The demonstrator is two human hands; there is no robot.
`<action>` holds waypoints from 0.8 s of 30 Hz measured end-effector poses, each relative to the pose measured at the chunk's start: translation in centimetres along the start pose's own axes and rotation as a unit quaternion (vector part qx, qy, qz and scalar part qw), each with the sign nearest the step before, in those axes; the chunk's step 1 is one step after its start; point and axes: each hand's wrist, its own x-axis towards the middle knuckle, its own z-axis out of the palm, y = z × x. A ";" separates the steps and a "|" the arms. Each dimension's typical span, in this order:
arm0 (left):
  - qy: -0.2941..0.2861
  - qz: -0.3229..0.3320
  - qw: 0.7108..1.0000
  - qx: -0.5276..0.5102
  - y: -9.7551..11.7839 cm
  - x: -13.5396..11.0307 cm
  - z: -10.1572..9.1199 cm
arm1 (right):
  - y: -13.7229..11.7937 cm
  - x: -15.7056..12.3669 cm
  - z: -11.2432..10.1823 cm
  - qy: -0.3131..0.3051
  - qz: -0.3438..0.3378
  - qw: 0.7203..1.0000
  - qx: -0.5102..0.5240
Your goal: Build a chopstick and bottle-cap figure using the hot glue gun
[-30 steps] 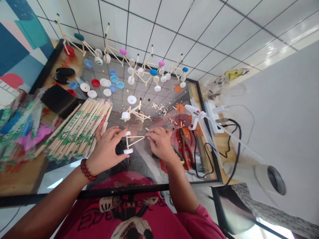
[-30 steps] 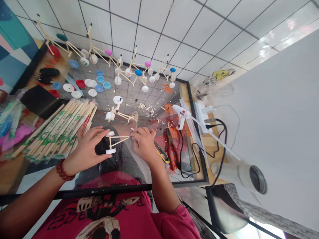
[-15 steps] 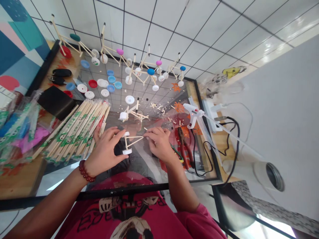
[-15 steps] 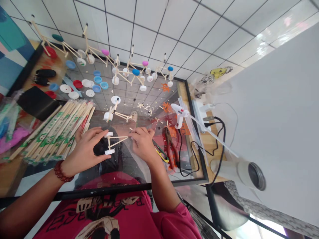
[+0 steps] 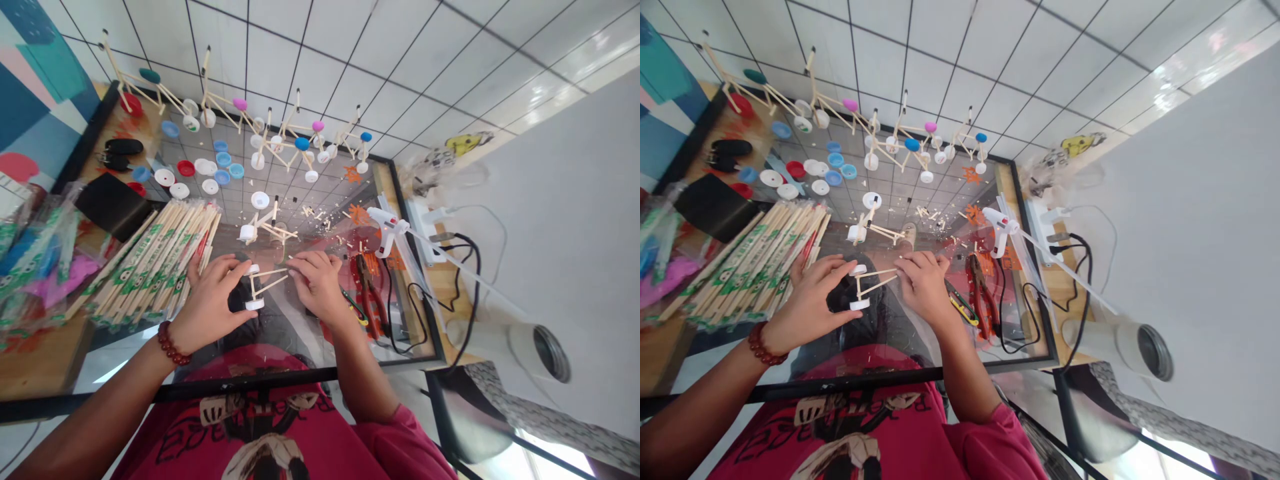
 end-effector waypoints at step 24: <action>0.006 0.001 1.000 0.003 0.4 0.0 0.2 | -1.1 1.3 0.8 -0.068 -0.017 0.997 -0.010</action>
